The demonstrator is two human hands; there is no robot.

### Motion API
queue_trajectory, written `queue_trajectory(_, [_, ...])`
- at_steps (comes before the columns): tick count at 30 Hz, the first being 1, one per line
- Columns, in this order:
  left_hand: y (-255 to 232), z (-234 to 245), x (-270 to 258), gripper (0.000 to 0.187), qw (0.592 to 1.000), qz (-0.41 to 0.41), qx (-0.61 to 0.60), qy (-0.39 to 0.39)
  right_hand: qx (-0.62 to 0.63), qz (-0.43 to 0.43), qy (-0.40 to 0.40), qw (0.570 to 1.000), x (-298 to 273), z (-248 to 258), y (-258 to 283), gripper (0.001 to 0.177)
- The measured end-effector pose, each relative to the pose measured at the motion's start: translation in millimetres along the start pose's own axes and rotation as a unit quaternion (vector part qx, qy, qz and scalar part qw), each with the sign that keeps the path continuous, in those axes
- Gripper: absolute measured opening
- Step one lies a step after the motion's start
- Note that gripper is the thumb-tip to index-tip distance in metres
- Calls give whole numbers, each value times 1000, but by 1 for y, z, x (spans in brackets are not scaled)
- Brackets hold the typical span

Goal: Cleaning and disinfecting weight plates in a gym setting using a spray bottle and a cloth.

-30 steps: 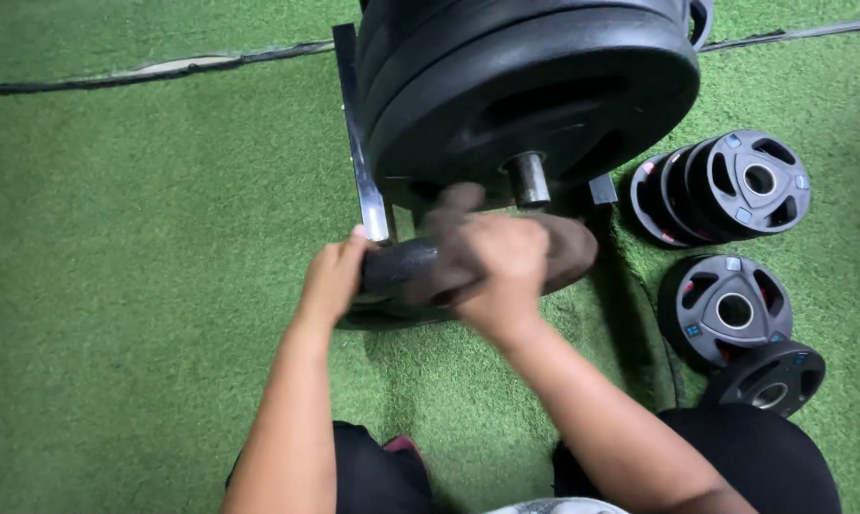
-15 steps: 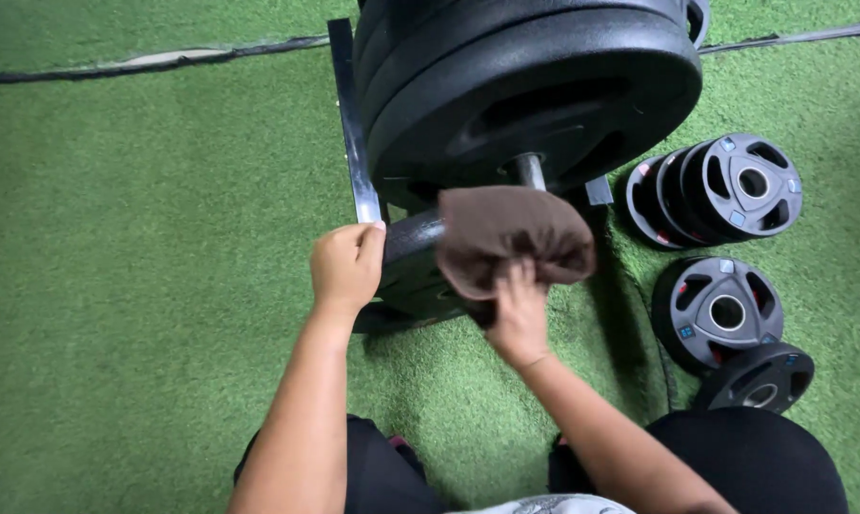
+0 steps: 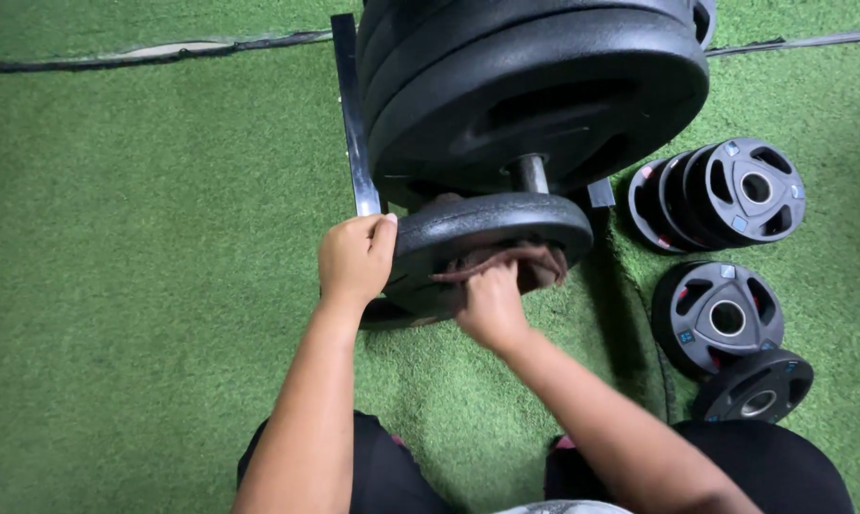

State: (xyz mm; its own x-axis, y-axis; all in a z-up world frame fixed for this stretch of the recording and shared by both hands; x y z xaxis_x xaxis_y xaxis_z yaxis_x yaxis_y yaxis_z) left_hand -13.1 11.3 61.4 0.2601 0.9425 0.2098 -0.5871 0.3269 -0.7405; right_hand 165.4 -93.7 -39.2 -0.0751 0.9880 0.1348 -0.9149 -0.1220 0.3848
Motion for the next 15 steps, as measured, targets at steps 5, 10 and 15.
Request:
queue_trajectory(5, [-6,3,0,33,1000,3,-19,2,-25,35,-94,995,-13,49,45,49])
queue_trajectory(10, [-6,2,1,34,1000,5,1,6,-40,18,-53,998,19,40,10,49])
queue_trajectory(15, [-9,4,-1,33,1000,-17,-24,9,-47,-2,-70,996,-1,11,-52,48])
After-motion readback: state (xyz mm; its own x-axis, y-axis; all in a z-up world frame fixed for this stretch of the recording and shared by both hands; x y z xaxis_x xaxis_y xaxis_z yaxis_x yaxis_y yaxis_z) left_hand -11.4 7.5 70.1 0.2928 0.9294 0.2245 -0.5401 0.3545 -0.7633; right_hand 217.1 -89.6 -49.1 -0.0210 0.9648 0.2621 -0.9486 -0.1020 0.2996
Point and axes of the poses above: each hand's wrist, its own x-axis towards the middle knuckle, its own z-axis out of the back of the hand, y = z × x, the point moved 5 cm from there along x, towards the middle knuckle, and after that the axes turned 4 degrees about y, right-handed, at the moved point
